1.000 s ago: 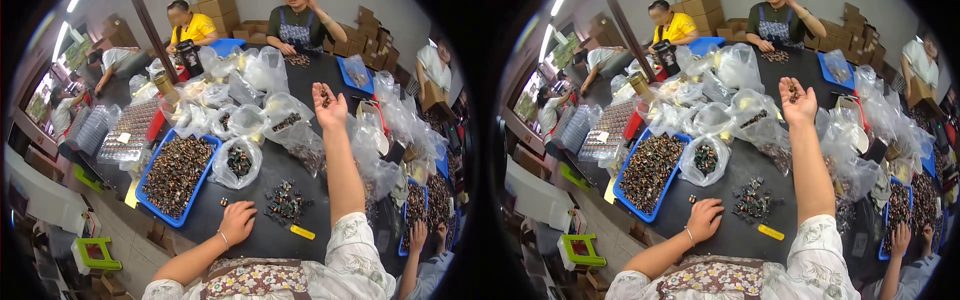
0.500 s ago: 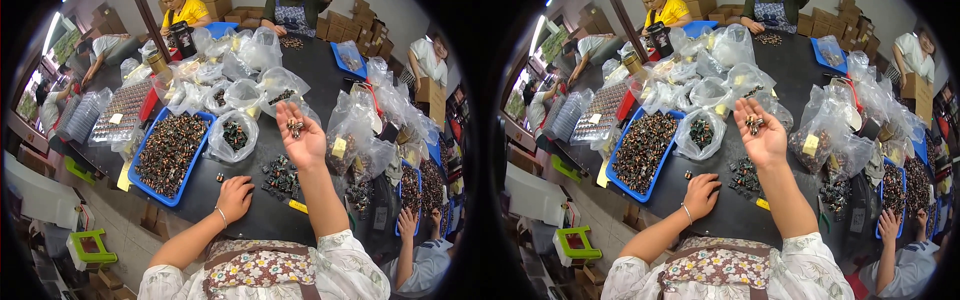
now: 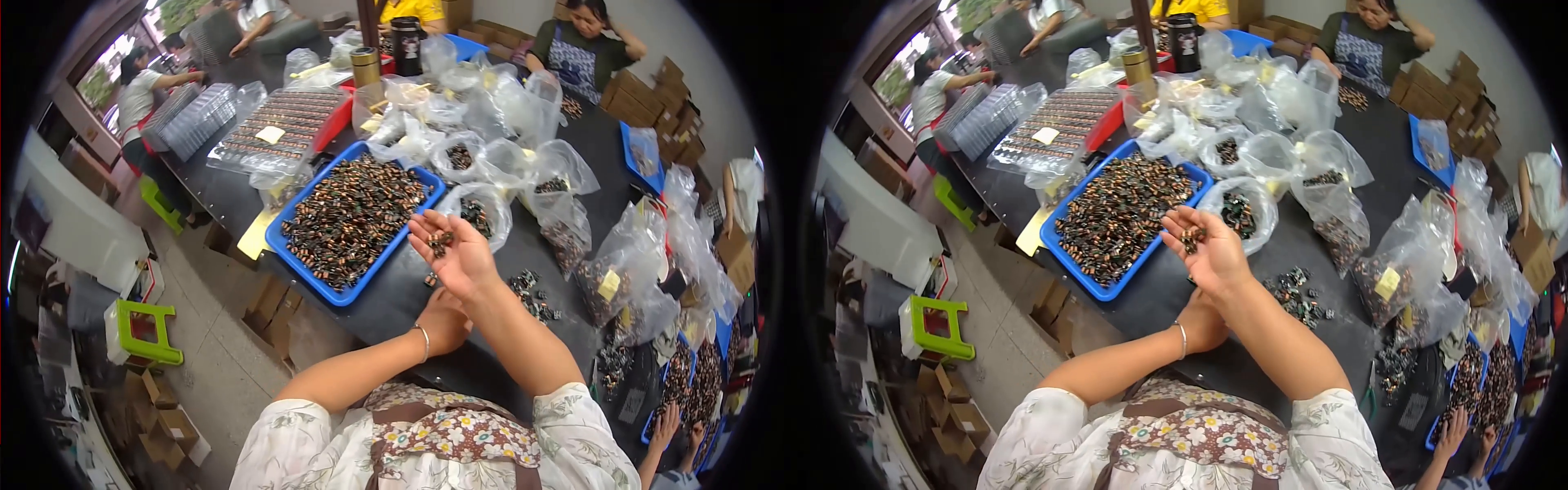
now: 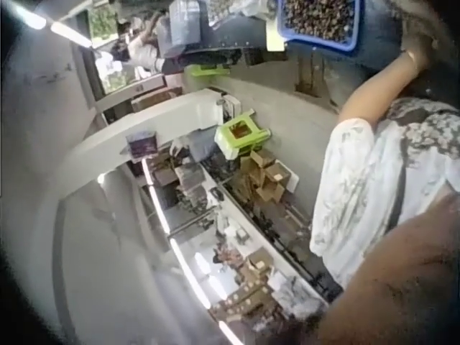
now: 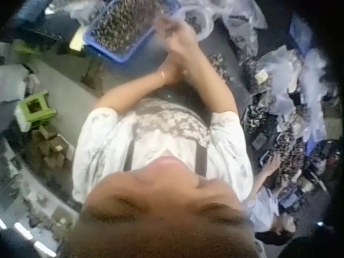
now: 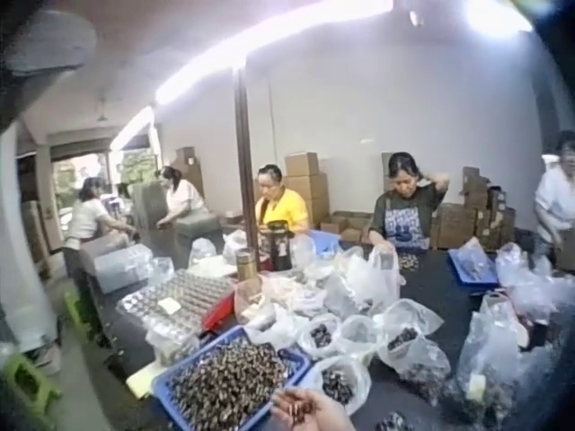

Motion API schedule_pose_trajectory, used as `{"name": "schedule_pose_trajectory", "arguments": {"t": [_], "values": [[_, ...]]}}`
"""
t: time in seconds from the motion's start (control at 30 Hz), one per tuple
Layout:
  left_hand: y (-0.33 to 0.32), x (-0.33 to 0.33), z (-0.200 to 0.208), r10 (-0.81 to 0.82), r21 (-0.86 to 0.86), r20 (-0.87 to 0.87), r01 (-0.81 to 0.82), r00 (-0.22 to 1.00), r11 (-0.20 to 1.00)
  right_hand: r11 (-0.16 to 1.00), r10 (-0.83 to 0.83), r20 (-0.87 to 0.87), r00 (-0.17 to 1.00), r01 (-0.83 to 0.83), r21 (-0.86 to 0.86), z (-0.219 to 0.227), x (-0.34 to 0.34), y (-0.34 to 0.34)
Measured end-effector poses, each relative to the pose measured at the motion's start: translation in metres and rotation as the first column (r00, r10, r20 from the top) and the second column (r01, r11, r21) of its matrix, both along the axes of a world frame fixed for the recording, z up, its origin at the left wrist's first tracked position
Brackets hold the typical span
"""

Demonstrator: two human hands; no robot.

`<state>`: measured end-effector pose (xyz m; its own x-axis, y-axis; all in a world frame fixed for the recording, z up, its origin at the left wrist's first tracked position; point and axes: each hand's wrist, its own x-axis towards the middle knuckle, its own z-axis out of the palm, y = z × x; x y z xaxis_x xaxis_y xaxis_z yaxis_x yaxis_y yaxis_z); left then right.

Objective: The person assembles and trims leads on small electronic components at a work table, using wire cutters and a utility knife.

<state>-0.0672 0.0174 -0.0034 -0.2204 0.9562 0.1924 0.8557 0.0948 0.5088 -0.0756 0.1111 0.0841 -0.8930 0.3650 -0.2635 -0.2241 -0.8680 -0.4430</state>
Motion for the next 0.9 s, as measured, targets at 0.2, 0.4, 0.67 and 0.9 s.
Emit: {"name": "schedule_pose_trajectory", "arguments": {"t": [0.2,0.4,0.67,0.9], "values": [[0.006,-0.003,0.014,-0.043,0.243,-0.009,0.044,0.999,0.969,0.973,-0.081,0.100,0.992,0.057,0.222,-0.005,-0.099,-0.011],[0.002,-0.003,0.005,-0.011,0.137,0.081,-0.001,0.997,0.991,0.826,0.170,0.182,0.968,-0.241,0.510,0.007,-0.097,0.000],[0.003,0.002,-0.005,-0.079,0.235,0.001,0.077,0.997,0.969,0.670,0.224,0.201,0.954,-0.301,0.679,0.000,0.015,0.028],[-0.001,0.015,0.005,-0.102,0.316,-0.042,0.111,0.994,0.942,0.165,-0.371,0.313,0.874,-0.270,0.949,-0.003,0.162,0.048]]}}
